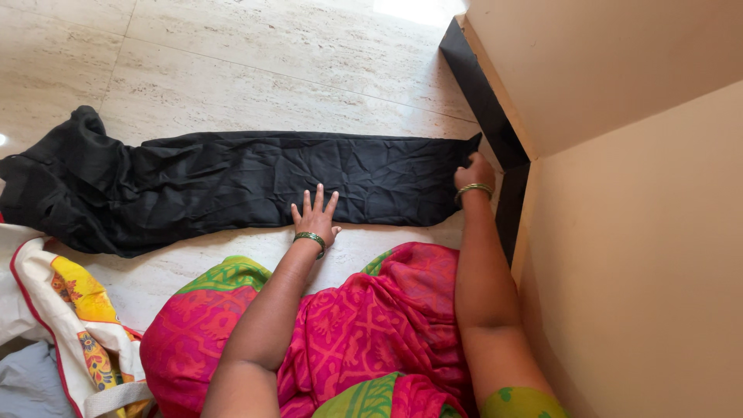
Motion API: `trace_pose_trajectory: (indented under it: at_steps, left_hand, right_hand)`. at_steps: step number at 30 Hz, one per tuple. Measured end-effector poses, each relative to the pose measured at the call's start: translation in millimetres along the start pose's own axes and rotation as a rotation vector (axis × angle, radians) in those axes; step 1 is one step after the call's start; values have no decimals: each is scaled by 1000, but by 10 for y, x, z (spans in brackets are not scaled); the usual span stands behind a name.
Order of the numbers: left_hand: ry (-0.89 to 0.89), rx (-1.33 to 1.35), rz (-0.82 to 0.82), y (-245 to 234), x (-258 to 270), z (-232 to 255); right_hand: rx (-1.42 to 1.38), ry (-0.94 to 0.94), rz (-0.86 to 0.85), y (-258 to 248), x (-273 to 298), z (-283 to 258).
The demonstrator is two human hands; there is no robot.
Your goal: The person folds black trousers by hand while sitting on the floor, smoothing the fabric and aligning the legs before placing them into a large bag.
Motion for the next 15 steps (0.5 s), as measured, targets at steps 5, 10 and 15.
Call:
trace_pose_trajectory:
  at_steps: [5, 10, 15]
  left_hand:
    - [-26, -38, -72, 156, -72, -35]
    - [-25, -32, -105, 214, -108, -57]
    - [-31, -20, -117, 211, -111, -82]
  right_hand:
    - [303, -233, -100, 502, 660, -1115]
    - [301, -259, -252, 928, 812, -1389]
    - [135, -79, -185, 576, 392, -944]
Point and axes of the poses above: each hand's wrist, its own x-axis away from the middle knuckle, its own y-axis out of the palm, z = x × y, the point moved 7 cm from there along -x, towards the middle knuckle, and after that the axes turned 10 degrees about -z, right-handed, at the moved point
